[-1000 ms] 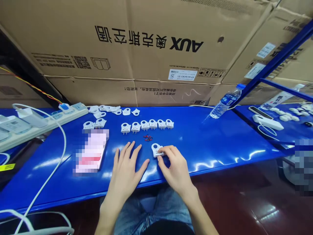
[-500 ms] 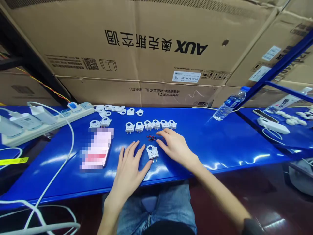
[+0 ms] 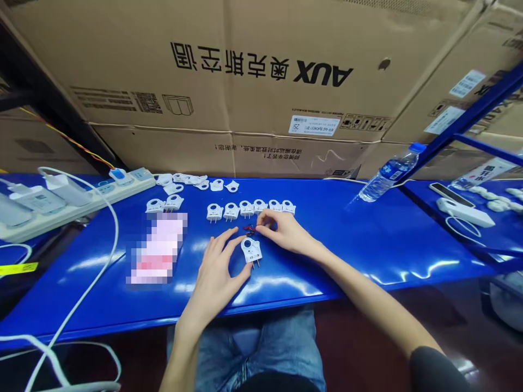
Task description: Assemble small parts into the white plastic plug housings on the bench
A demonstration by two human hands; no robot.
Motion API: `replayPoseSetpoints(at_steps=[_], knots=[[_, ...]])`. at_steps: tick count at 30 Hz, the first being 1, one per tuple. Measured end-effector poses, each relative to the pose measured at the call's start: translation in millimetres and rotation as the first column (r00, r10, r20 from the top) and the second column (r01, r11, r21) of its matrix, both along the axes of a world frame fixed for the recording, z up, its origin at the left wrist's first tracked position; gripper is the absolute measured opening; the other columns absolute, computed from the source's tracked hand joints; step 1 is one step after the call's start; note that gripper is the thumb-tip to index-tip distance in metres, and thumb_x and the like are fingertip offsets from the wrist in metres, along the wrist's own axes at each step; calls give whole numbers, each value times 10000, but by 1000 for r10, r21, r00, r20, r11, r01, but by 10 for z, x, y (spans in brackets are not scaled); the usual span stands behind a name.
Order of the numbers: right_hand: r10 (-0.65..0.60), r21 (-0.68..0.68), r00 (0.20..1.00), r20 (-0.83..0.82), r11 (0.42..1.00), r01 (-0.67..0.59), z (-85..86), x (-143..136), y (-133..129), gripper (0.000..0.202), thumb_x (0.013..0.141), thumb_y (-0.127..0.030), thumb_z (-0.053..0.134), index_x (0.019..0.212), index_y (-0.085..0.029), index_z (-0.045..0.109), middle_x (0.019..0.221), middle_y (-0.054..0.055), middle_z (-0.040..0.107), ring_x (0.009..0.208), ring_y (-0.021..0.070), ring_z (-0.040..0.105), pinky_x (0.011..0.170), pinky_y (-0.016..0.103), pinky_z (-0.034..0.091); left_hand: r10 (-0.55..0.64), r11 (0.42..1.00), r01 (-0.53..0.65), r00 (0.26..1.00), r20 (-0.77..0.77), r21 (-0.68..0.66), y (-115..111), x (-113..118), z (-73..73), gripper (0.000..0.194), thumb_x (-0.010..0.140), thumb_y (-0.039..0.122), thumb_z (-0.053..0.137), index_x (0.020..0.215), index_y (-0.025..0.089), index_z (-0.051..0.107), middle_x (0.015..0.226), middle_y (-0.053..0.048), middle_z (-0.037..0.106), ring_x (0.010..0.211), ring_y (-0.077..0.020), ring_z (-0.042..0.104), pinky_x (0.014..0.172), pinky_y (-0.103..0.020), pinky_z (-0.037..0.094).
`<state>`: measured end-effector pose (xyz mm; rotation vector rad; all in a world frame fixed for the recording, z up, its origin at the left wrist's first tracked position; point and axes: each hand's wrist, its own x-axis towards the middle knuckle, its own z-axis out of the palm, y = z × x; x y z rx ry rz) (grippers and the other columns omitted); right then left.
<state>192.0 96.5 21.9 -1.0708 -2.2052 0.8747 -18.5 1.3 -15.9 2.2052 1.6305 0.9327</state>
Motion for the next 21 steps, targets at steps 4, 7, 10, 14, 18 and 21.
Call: replayPoseSetpoints(at_steps=[4,7,10,14,18,21], knots=[[71,-46,985,-160,996,-79,31,-6,-84,50,977,-257,660,972,-208,673,952,5,739,844,155,683,774,279,524,4,1000,-4,998,58,1,8,24,-3,459,960,352,597,1412,300,535,1421,-72,627,1326,-278,591,1205,-576,404],[143,-36,978,-151,988,-150,31,-10,-113,86,997,-277,656,1005,-212,711,971,8,756,880,158,697,807,274,524,9,1000,-9,999,40,0,-1,24,-3,462,972,353,597,1423,283,521,1413,-84,620,1323,-283,577,1167,-553,444],[192,25,978,-79,981,-190,17,-9,-127,123,1016,-274,643,1044,-214,747,1003,24,774,916,171,712,862,284,521,2,1000,-2,1000,16,-2,-8,26,7,471,975,357,606,1430,280,511,1402,-85,622,1306,-287,577,1142,-538,459],[205,121,975,84,969,-214,11,-16,-170,161,1046,-266,596,1114,-239,739,1101,41,757,1036,190,697,938,299,510,-16,1000,15,1000,-19,-4,-15,37,29,464,994,369,593,1438,273,498,1413,-85,608,1312,-288,569,1144,-521,455],[189,111,972,140,972,-205,46,-38,-220,110,1046,-261,597,1114,-233,679,1056,30,748,1002,188,676,881,291,508,-16,1000,16,1000,-19,3,-21,36,22,465,1001,390,579,1445,282,498,1425,-96,597,1325,-301,565,1157,-540,441],[190,111,966,178,971,-211,73,-39,-227,87,1050,-252,583,1043,-228,667,1014,30,738,975,189,656,855,290,492,-15,1000,15,999,-29,3,-23,26,5,463,1010,408,566,1448,276,496,1429,-100,596,1334,-300,559,1158,-531,441]])
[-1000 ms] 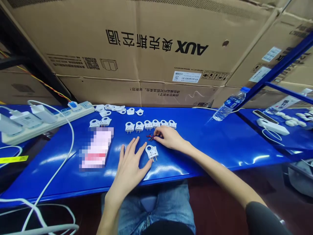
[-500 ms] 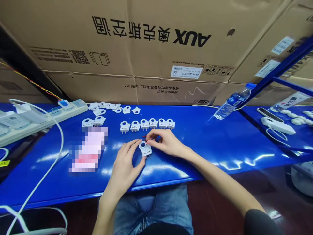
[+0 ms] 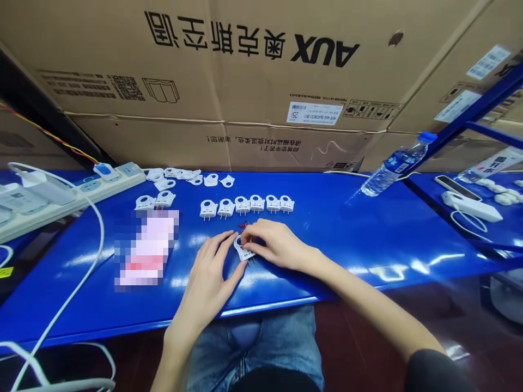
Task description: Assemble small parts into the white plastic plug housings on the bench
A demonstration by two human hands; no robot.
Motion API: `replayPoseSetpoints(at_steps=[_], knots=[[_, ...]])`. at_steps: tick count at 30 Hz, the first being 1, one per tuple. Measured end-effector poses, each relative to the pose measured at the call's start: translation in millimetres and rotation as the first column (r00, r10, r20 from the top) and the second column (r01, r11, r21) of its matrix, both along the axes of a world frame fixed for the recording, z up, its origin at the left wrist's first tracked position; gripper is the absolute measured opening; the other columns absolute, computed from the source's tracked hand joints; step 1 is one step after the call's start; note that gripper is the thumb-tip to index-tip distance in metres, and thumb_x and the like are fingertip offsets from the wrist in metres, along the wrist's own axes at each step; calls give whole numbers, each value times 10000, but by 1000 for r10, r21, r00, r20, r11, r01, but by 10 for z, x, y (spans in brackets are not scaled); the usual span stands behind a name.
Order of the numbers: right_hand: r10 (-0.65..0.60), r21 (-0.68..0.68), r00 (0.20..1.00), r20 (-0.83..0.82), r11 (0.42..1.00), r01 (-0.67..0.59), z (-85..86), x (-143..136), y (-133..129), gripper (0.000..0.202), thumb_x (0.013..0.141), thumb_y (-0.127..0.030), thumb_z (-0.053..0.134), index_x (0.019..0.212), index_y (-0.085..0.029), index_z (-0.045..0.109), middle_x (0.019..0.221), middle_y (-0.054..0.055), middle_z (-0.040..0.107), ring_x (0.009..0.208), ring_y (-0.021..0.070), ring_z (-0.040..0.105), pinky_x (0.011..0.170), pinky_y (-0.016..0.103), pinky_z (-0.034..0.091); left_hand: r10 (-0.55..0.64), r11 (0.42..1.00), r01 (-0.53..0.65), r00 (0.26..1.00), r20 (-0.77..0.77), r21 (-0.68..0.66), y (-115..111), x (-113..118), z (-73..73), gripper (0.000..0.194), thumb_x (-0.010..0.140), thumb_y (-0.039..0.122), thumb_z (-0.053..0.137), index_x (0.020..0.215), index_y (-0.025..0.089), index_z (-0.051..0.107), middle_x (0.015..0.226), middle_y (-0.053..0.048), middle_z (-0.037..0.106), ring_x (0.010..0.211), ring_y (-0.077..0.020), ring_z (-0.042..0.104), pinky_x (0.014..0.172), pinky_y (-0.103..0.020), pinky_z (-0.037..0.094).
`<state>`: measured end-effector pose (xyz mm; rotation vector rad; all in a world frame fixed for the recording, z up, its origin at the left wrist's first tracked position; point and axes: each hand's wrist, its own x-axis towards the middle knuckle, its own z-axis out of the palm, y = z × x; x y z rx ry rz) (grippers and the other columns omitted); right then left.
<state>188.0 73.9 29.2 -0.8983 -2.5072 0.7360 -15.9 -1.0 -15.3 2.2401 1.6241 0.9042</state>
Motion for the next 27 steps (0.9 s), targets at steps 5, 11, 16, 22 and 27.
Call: replayPoseSetpoints(at_steps=[5,11,16,22,27], knots=[[22,-8,1000,10,1000,-22,-1,25,19,99,1056,-264,572,1037,-239,666,1005,23,727,973,189,648,865,292,487,-6,1000,5,1000,-22,-14,3,-11,-15,478,1017,434,554,1458,261,486,1439,-103,588,1332,-293,558,1158,-504,441],[40,51,999,11,998,-41,-31,23,21,114,1055,-237,568,1046,-214,679,962,26,708,919,179,628,836,284,479,-8,1000,8,999,-32,-9,0,-10,-16,475,1020,435,549,1457,262,485,1431,-107,593,1322,-295,563,1147,-513,445],[58,61,998,21,996,-59,-30,7,15,160,1063,-261,559,1090,-208,708,1058,57,701,997,189,649,878,294,503,-6,1000,5,999,-38,-9,0,-12,-14,473,1017,440,555,1454,273,490,1430,-101,596,1322,-298,567,1148,-511,448],[53,47,998,42,997,-55,-10,12,-3,186,1058,-264,563,1111,-222,736,1133,64,680,1029,186,661,901,304,524,-8,1000,8,999,-48,-1,9,-20,-36,470,1015,457,542,1449,279,505,1429,-97,606,1318,-304,577,1146,-522,452],[44,37,999,10,998,-44,39,59,-12,289,1027,-293,600,1307,-254,661,1230,76,651,1152,219,619,959,344,529,-12,1000,12,999,-48,1,16,-28,-45,485,1016,459,539,1460,270,493,1431,-101,600,1329,-299,573,1179,-528,421]])
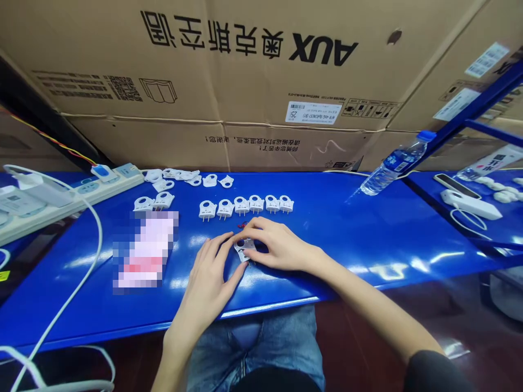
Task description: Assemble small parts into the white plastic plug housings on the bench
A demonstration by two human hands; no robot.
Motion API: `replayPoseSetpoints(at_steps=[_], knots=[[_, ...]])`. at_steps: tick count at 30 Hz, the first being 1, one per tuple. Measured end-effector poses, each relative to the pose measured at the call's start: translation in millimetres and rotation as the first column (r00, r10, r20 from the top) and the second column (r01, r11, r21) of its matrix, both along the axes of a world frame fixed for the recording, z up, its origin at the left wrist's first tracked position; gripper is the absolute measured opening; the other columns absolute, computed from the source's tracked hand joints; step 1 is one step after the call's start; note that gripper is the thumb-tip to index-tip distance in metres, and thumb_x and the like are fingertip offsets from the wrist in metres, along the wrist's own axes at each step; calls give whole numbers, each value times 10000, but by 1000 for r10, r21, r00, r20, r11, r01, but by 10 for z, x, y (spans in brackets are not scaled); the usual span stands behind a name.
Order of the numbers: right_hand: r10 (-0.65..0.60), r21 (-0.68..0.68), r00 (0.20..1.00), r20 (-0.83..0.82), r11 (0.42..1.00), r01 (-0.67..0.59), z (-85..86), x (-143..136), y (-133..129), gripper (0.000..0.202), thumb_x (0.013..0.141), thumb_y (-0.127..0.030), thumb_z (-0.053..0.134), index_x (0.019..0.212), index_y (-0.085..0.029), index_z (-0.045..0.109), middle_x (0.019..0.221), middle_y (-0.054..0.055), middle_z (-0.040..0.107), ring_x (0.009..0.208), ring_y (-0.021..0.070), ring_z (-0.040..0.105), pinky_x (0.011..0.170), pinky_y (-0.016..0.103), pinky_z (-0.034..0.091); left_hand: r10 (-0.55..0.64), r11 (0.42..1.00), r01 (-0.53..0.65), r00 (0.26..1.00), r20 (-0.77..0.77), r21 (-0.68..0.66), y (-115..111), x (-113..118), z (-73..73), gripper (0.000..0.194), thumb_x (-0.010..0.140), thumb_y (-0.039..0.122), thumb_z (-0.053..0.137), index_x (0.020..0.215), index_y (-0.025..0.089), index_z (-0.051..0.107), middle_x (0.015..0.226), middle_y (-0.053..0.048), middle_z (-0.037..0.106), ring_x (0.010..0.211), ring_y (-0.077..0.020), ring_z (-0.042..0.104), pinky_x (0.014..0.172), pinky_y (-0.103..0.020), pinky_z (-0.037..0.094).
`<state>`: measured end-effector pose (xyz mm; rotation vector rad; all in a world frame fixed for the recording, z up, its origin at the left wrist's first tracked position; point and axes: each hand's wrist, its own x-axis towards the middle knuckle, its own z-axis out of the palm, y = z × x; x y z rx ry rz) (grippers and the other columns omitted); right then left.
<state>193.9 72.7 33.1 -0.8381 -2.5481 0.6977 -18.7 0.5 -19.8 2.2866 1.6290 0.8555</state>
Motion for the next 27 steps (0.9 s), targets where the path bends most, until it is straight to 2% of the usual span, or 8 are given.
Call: replayPoseSetpoints(at_steps=[4,11,16,20,23,27], knots=[[-4,-29,1000,4,1000,4,35,52,15,438,948,-291,695,1371,-236,597,1316,94,640,1243,256,575,1025,390,516,-6,1000,6,1000,14,-14,-5,0,22,490,1022,461,538,1473,280,479,1430,-102,596,1336,-300,566,1183,-529,416],[48,-66,998,44,997,-45,36,78,35,691,883,-234,709,1527,-234,456,1397,106,632,1278,288,564,1074,454,496,1,999,0,999,32,-34,-21,-4,28,474,1021,471,539,1456,289,485,1442,-91,584,1340,-300,560,1176,-526,430],[43,-11,998,49,999,-43,-3,62,41,610,891,-226,688,1477,-204,520,1361,107,659,1242,278,586,1078,432,495,18,999,-16,999,45,-52,-26,-2,22,484,1027,472,528,1476,303,458,1458,-86,568,1363,-291,539,1162,-499,450],[8,51,999,34,999,-10,8,82,85,527,895,-225,686,1411,-178,589,1305,100,687,1215,258,603,1070,402,496,44,998,-42,998,52,-53,-32,7,34,565,1030,488,520,1543,297,383,1483,-102,549,1382,-295,527,1169,-501,443],[-112,120,993,39,987,107,43,188,205,529,902,-233,675,1422,-185,590,1342,99,682,1239,267,598,1091,419,484,65,996,-62,997,43,-63,-35,10,35,602,1028,497,519,1569,295,347,1490,-111,544,1378,-303,530,1164,-515,444],[-395,240,915,80,899,367,70,519,464,546,912,-251,649,1445,-148,590,1370,131,677,1252,310,592,1120,467,457,47,997,-47,999,10,-60,-31,11,22,508,1035,478,501,1499,280,439,1479,-110,551,1368,-308,533,1168,-528,434]])
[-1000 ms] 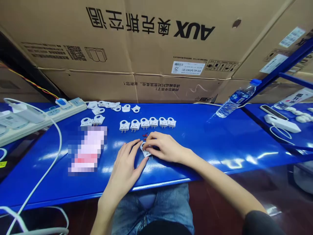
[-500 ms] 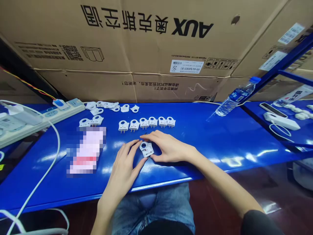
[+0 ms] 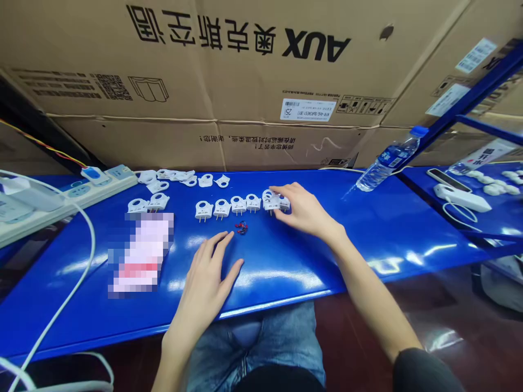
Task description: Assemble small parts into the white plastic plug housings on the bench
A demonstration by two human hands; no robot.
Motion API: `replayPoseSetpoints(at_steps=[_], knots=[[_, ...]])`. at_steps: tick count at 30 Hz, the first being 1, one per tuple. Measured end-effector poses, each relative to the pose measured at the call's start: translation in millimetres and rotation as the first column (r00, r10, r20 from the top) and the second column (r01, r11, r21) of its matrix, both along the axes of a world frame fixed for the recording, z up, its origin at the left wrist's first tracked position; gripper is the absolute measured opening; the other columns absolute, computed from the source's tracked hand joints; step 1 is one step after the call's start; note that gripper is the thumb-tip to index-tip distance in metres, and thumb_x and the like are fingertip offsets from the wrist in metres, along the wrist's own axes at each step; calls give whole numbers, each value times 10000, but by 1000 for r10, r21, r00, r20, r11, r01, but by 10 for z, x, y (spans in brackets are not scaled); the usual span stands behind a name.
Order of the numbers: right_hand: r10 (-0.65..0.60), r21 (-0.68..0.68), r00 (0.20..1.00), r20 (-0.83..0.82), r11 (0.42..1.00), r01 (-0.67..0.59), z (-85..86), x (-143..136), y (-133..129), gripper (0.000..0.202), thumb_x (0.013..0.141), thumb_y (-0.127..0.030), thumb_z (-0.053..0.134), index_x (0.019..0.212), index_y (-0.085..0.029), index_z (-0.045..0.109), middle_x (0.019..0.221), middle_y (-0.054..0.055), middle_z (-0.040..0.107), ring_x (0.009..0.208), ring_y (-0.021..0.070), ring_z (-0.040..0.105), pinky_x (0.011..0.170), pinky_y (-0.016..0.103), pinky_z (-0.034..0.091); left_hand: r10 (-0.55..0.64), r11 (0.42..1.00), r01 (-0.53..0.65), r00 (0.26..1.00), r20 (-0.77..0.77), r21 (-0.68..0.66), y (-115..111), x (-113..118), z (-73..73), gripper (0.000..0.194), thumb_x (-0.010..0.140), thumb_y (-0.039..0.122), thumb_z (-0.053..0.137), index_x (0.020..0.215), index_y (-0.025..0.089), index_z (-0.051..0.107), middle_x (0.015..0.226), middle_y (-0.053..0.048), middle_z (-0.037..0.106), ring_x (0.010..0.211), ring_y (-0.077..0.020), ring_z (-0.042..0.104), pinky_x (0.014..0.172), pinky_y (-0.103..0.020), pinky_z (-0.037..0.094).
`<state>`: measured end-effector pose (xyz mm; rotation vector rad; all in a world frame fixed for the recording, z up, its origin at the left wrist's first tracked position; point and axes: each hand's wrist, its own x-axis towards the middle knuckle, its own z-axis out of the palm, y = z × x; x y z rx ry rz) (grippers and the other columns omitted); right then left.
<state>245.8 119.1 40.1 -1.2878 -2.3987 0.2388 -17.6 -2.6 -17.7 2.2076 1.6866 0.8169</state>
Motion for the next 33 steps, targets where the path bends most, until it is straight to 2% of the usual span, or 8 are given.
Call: replayPoseSetpoints(at_steps=[4,9,16,20,23,25,28,33], knots=[[-209,-17,976,54,978,210,-7,394,197,562,902,-304,661,1440,-149,610,1384,132,683,1245,327,618,1070,449,490,-15,1000,15,1000,-11,23,7,2,-4,470,1037,472,490,1467,283,473,1467,-108,558,1358,-311,540,1162,-531,438],[-263,-147,949,173,946,289,-31,637,275,497,899,-319,658,1372,-167,672,1306,119,729,1127,300,697,1007,394,516,-17,1000,18,999,-32,18,13,-1,-9,476,1039,487,470,1468,282,471,1478,-106,554,1366,-321,534,1153,-546,444],[-206,-217,946,252,940,263,-131,642,297,471,905,-348,676,1351,-196,680,1255,129,718,1047,273,708,936,357,543,-2,1000,2,999,-50,2,11,7,-29,497,1039,500,462,1483,276,461,1488,-107,546,1377,-320,522,1142,-543,451],[-190,-207,948,255,947,246,-128,610,281,607,893,-328,670,1475,-181,580,1404,155,640,1234,320,638,1051,420,509,-9,1000,9,999,-40,8,9,5,-25,488,1041,501,461,1475,277,464,1487,-108,546,1375,-320,522,1146,-550,444],[-176,-163,956,233,963,217,-116,538,263,769,881,-378,683,1582,-170,448,1537,168,540,1382,373,527,1134,512,450,-16,1000,16,999,-44,11,11,-1,-26,484,1045,487,459,1474,265,463,1486,-114,545,1375,-320,520,1154,-546,436],[-132,-130,968,213,978,162,-130,463,256,814,872,-413,697,1594,-152,425,1562,176,519,1421,382,489,1168,539,416,-17,1000,18,999,-46,13,12,-2,-28,488,1045,487,456,1477,259,461,1484,-116,545,1377,-322,519,1157,-546,435],[-67,-107,976,207,990,91,-179,350,253,800,852,-381,710,1571,-138,457,1542,180,544,1426,377,484,1190,540,389,-15,1000,16,999,-45,18,12,0,-32,495,1045,499,451,1476,257,459,1484,-116,545,1377,-324,517,1157,-555,435],[-52,-78,980,191,995,68,-217,275,247,760,830,-342,709,1542,-176,499,1435,152,634,1312,367,564,1161,554,398,-16,1000,17,999,-51,17,13,3,-28,495,1047,499,450,1480,260,457,1486,-110,545,1376,-317,517,1156,-549,437]])
